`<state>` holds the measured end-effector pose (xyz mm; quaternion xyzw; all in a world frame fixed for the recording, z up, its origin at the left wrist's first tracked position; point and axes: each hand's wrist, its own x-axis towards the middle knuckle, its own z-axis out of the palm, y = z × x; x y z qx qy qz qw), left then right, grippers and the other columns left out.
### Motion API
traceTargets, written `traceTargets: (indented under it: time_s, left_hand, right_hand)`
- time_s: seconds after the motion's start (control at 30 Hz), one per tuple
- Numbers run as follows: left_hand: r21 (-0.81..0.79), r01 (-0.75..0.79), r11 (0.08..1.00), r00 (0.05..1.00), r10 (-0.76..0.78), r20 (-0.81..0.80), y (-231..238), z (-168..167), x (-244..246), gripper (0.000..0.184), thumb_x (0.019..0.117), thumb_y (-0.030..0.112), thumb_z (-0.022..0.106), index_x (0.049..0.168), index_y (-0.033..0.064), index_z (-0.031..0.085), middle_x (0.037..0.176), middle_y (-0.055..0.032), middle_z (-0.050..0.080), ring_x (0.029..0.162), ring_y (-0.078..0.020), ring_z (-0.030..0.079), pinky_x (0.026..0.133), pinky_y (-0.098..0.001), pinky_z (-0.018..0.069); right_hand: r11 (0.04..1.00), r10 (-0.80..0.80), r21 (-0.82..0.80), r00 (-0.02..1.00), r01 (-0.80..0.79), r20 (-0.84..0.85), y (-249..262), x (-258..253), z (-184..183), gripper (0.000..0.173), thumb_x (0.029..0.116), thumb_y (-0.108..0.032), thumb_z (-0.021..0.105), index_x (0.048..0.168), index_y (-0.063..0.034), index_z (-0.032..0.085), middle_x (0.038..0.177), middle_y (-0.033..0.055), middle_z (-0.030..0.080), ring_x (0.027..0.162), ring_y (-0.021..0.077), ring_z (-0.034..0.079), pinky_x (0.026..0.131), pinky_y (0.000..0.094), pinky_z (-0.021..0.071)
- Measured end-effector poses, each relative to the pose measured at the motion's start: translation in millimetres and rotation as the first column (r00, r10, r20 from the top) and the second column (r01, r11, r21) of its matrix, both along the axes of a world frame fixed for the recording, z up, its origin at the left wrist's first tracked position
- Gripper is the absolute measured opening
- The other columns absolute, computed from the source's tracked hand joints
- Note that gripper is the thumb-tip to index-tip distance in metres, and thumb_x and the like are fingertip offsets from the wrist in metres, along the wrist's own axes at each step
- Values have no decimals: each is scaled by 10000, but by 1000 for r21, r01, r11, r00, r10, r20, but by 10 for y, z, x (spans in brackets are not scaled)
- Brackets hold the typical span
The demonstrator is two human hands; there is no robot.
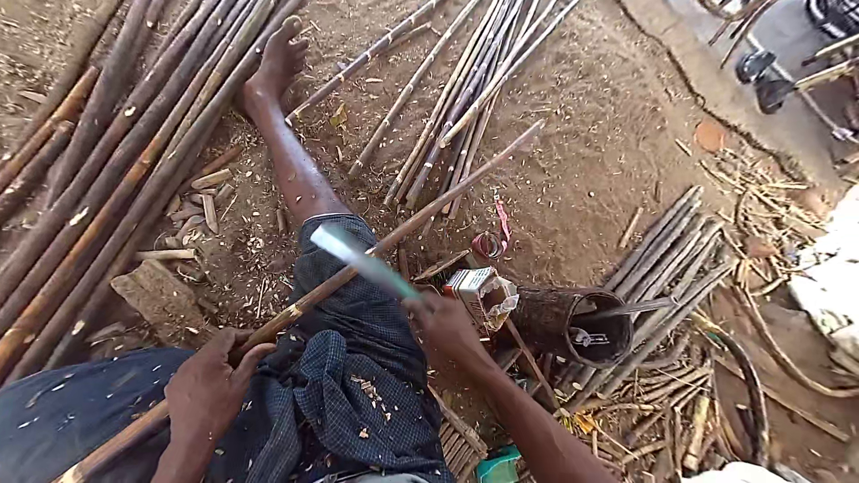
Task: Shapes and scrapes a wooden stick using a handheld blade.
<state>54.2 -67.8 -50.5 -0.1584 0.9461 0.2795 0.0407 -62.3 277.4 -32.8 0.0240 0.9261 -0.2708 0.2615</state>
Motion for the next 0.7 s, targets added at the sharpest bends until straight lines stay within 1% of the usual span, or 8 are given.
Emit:
traceTargets:
  time_s: [0.07, 0.1, 0.2, 0.33, 0.47, 0.5, 0.6, 0.7]
  left_hand:
    - [-18, -16, 1000, 999, 15, -35, 64, -34, 38, 536, 901, 614, 645, 1064, 109, 714, 820, -110, 680, 672, -346, 648, 566, -599, 468]
    - [-35, -26, 999, 998, 24, -56, 76, -47, 54, 567, 897, 642, 624, 1061, 106, 716, 830, -108, 684, 679, -343, 653, 565, -591, 476]
    - [-37, -26, 999, 996, 23, -84, 66, -43, 70, 593, 895, 649, 620, 1070, 92, 721, 857, -118, 694, 698, -352, 661, 575, -601, 481]
    - [-54, -31, 998, 993, 25, -112, 119, -77, 75, 594, 902, 636, 623, 1068, 73, 716, 871, -146, 693, 704, -368, 663, 570, -602, 477]
    - [-61, -41, 997, 991, 33, -130, 116, -58, 92, 582, 909, 606, 626, 1082, 58, 720, 902, -154, 706, 740, -371, 678, 611, -611, 494]
    - [-49, -27, 998, 993, 21, -113, 101, -48, 74, 575, 911, 604, 630, 1089, 65, 720, 899, -148, 706, 738, -369, 676, 612, -612, 492]
    - [-13, 22, 1000, 999, -22, -31, 41, -22, -8, 591, 924, 654, 584, 1038, 88, 711, 780, -118, 664, 660, -351, 647, 562, -604, 470]
    - [65, 51, 997, 993, -58, 106, -149, 15, -79, 448, 966, 587, 590, 1021, 162, 722, 735, -43, 653, 649, -277, 638, 588, -583, 488]
  right_hand:
    - [967, -254, -61, 963, 249, -89, 109, -120, -75, 581, 1023, -623, 486, 942, -74, 656, 641, 103, 563, 534, 272, 567, 503, 501, 494]
    - [971, -238, -58, 968, 234, -85, 60, -74, -38, 594, 1022, -645, 462, 941, -83, 637, 623, 100, 547, 501, 265, 553, 462, 484, 483]
    - [987, 154, 26, 983, -157, 103, -114, 130, 74, 506, 1031, -586, 490, 949, -119, 666, 740, 92, 624, 701, 282, 653, 628, 538, 535]
    - [975, -223, -30, 974, 222, -39, 131, -239, -38, 578, 1024, -613, 494, 973, -62, 661, 686, 110, 589, 564, 269, 595, 530, 503, 527]
    - [981, 186, 27, 972, -192, 142, -144, 53, 141, 498, 1038, -563, 504, 983, -98, 676, 780, 116, 644, 751, 309, 670, 668, 565, 545]
    - [982, 181, 17, 973, -186, 143, -122, 50, 131, 501, 1033, -563, 516, 979, -94, 682, 783, 119, 645, 759, 312, 669, 677, 568, 541]
    - [969, -242, -64, 968, 238, -70, 160, -213, -70, 573, 1041, -571, 496, 974, -32, 678, 700, 133, 599, 591, 295, 596, 567, 535, 521]
    - [1000, -26, 6, 995, 26, -98, 9, 26, -89, 525, 1067, -531, 458, 1003, -58, 678, 698, 134, 615, 613, 309, 629, 569, 543, 531]
